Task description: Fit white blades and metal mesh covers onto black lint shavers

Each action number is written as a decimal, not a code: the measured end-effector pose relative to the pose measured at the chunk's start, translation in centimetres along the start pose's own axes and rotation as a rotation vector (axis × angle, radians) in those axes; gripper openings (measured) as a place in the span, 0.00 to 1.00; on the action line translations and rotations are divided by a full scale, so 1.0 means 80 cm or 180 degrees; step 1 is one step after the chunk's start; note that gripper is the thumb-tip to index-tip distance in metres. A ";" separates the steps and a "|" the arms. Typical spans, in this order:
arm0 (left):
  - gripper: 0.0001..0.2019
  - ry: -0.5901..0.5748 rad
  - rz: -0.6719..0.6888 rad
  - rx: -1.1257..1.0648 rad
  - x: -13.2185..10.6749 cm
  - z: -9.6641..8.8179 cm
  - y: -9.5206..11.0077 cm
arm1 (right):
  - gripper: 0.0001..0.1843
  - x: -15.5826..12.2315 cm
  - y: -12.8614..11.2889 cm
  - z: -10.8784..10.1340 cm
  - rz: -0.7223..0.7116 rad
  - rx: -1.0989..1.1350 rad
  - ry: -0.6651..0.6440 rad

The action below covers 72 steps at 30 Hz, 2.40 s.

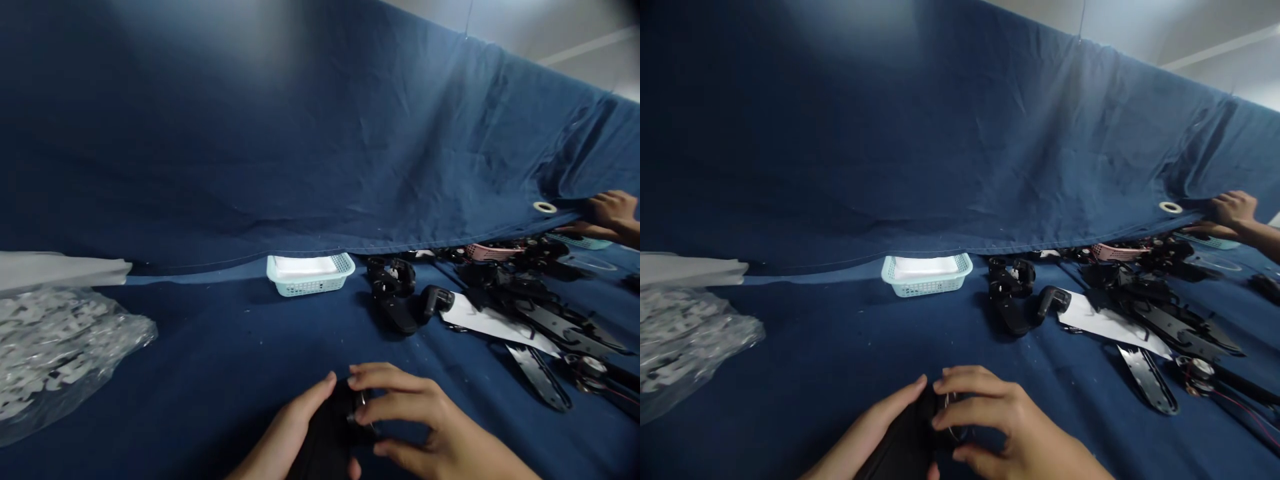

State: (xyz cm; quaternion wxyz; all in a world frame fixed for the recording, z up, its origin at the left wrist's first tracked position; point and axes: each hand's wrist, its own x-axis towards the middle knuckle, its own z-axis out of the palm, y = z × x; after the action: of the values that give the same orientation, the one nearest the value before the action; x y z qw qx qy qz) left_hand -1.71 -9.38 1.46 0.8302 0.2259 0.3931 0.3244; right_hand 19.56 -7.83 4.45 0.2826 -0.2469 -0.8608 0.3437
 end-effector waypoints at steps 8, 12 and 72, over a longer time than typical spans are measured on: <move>0.22 0.0562 0.0326 0.0270 0.000 0.005 -0.009 | 0.27 -0.012 0.015 0.019 0.0570 -0.0342 0.0462; 0.22 0.0704 0.0604 0.0662 -0.011 0.018 -0.006 | 0.23 -0.005 0.018 0.039 0.0825 -0.0323 0.1142; 0.40 0.0919 0.0805 0.0447 -0.009 0.023 -0.042 | 0.49 0.001 0.005 0.032 0.0828 0.0087 0.1122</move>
State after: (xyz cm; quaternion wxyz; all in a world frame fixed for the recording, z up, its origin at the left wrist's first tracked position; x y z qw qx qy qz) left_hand 0.61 -12.46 0.81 0.7000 0.2820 0.4982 0.4269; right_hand 17.95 -8.68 2.64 0.3853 -0.4083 -0.7543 0.3405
